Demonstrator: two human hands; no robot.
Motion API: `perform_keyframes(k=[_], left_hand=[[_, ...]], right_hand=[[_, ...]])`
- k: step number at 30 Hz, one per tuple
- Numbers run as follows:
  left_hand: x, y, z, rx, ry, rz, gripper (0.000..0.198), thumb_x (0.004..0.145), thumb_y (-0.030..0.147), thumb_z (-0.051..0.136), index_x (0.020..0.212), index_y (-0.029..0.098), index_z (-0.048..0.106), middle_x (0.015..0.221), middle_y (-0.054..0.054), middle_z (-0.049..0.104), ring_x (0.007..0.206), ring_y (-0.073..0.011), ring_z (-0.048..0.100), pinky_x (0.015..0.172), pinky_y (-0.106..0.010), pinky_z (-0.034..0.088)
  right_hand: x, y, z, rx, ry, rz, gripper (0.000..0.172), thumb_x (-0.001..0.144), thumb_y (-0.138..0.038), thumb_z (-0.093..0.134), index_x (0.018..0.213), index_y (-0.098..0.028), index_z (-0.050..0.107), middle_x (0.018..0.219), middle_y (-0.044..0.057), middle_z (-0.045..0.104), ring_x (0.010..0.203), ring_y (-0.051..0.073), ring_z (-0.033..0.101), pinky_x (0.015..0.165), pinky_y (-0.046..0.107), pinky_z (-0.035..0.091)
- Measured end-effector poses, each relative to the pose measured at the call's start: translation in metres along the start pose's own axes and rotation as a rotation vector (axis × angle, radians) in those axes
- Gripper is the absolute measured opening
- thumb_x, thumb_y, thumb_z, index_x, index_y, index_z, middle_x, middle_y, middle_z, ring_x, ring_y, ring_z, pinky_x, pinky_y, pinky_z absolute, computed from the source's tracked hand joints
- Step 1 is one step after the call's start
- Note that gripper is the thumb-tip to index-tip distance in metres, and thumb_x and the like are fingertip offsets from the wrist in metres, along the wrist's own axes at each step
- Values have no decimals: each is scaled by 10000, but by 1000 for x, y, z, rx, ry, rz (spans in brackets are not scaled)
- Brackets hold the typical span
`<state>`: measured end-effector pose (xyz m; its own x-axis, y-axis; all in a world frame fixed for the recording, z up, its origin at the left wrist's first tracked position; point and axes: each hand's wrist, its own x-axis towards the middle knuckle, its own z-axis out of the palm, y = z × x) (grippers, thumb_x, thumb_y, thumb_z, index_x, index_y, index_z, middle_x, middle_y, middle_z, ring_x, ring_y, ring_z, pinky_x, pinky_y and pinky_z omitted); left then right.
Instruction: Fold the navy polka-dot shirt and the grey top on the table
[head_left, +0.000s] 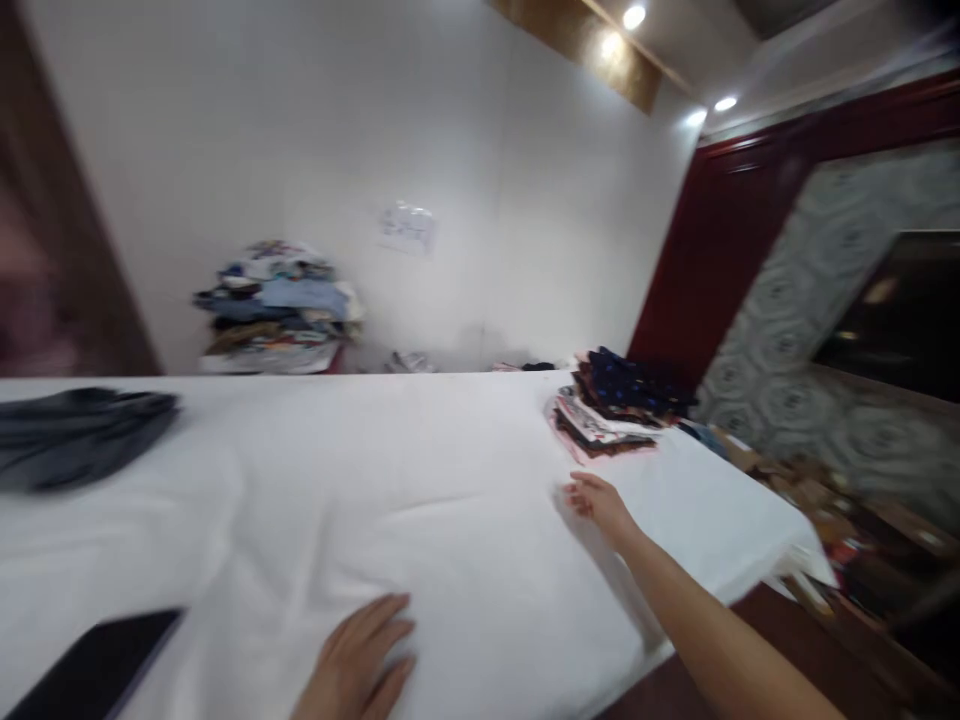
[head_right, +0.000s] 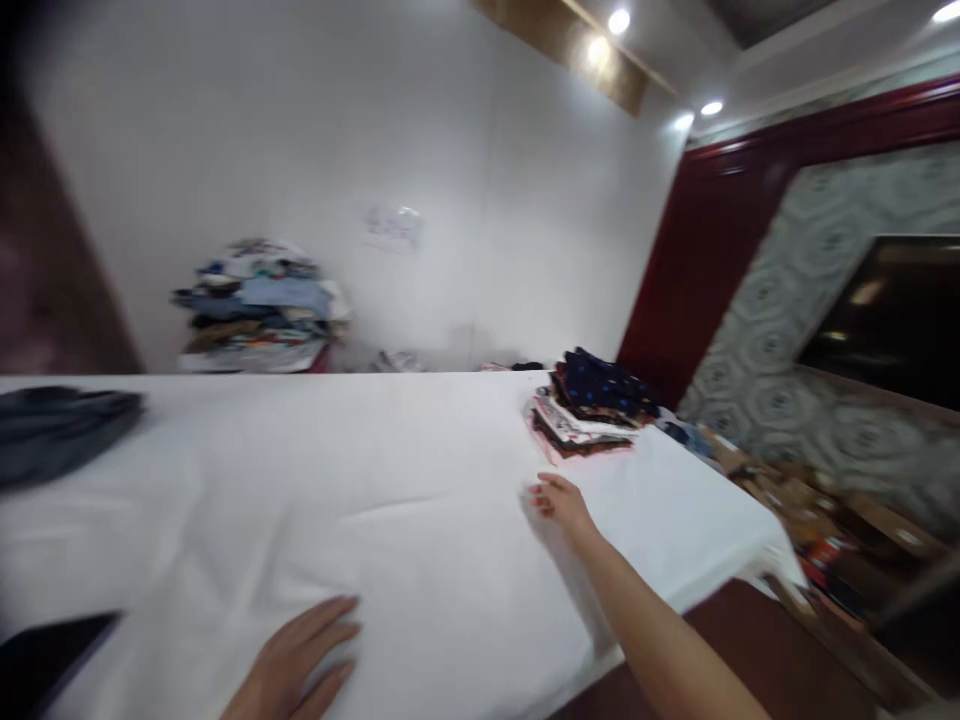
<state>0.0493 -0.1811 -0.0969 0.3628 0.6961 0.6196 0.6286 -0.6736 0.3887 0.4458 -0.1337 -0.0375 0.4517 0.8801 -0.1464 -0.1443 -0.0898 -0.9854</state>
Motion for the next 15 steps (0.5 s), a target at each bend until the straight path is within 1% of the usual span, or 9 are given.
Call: perform_keyframes(k=[2, 3, 4, 6, 8, 10, 12, 13, 15], left_hand=[[4, 19, -15, -4, -165, -95, 238, 734, 295, 608, 950, 328, 701, 1147, -10, 669, 1078, -248, 610, 932, -413, 519], [7, 28, -21, -26, -237, -155, 249, 725, 248, 615, 953, 296, 702, 1172, -34, 655, 1115, -250, 583, 969, -426, 487], [9, 35, -27, -56, -286, -218, 275, 700, 211, 637, 958, 282, 700, 1192, -43, 643, 1142, -249, 560, 1007, -433, 450], [14, 45, -39, -148, -356, -330, 317, 671, 202, 682, 981, 266, 691, 1208, -48, 630, 1161, -239, 539, 1044, -413, 406], [19, 49, -54, -230, -349, -422, 322, 681, 246, 698, 1002, 270, 682, 1238, -41, 612, 1167, -223, 532, 1041, -379, 402], [25, 46, -72, -265, -293, -462, 311, 712, 294, 682, 1023, 275, 674, 1277, -36, 585, 1174, -210, 529, 1033, -351, 403], [33, 33, -95, -244, -232, -459, 310, 736, 316, 659, 1041, 265, 667, 1295, -42, 571, 1180, -202, 526, 1036, -336, 394], [38, 23, -107, -216, -206, -457, 313, 747, 323, 646, 1052, 255, 662, 1298, -48, 569, 1182, -200, 526, 1040, -332, 388], [47, -8, -131, -128, -156, -482, 323, 771, 330, 619, 1079, 237, 648, 1309, -58, 559, 1197, -199, 515, 1054, -330, 369]], right_hand=[[-24, 22, 26, -228, -184, -35, 321, 631, -343, 707, 879, -147, 654, 699, 56, 689, 583, 162, 620, 558, 274, 485], [-34, 28, 39, -337, -293, -83, 314, 652, -374, 693, 863, -143, 673, 705, 61, 692, 631, 176, 630, 616, 295, 501], [-43, 32, 51, -427, -388, -116, 330, 684, -403, 667, 899, -152, 684, 767, 66, 705, 679, 189, 641, 665, 316, 511], [-59, 33, 75, -551, -568, -184, 365, 747, -441, 600, 979, -172, 688, 890, 80, 715, 790, 221, 655, 742, 351, 521], [-71, 29, 98, -654, -726, -289, 373, 796, -444, 542, 1043, -202, 682, 1015, 87, 701, 916, 250, 647, 800, 372, 523], [-78, 28, 119, -748, -836, -432, 361, 830, -426, 503, 1077, -231, 680, 1121, 82, 670, 1027, 262, 616, 875, 388, 507], [-82, 32, 136, -837, -893, -562, 364, 857, -414, 471, 1119, -256, 669, 1210, 68, 628, 1107, 261, 582, 957, 406, 471], [-82, 37, 143, -877, -904, -617, 370, 868, -414, 460, 1143, -265, 658, 1249, 60, 605, 1145, 257, 561, 995, 412, 446], [-80, 50, 153, -950, -916, -704, 391, 882, -424, 451, 1211, -292, 614, 1328, 38, 543, 1206, 251, 519, 1031, 417, 423]])
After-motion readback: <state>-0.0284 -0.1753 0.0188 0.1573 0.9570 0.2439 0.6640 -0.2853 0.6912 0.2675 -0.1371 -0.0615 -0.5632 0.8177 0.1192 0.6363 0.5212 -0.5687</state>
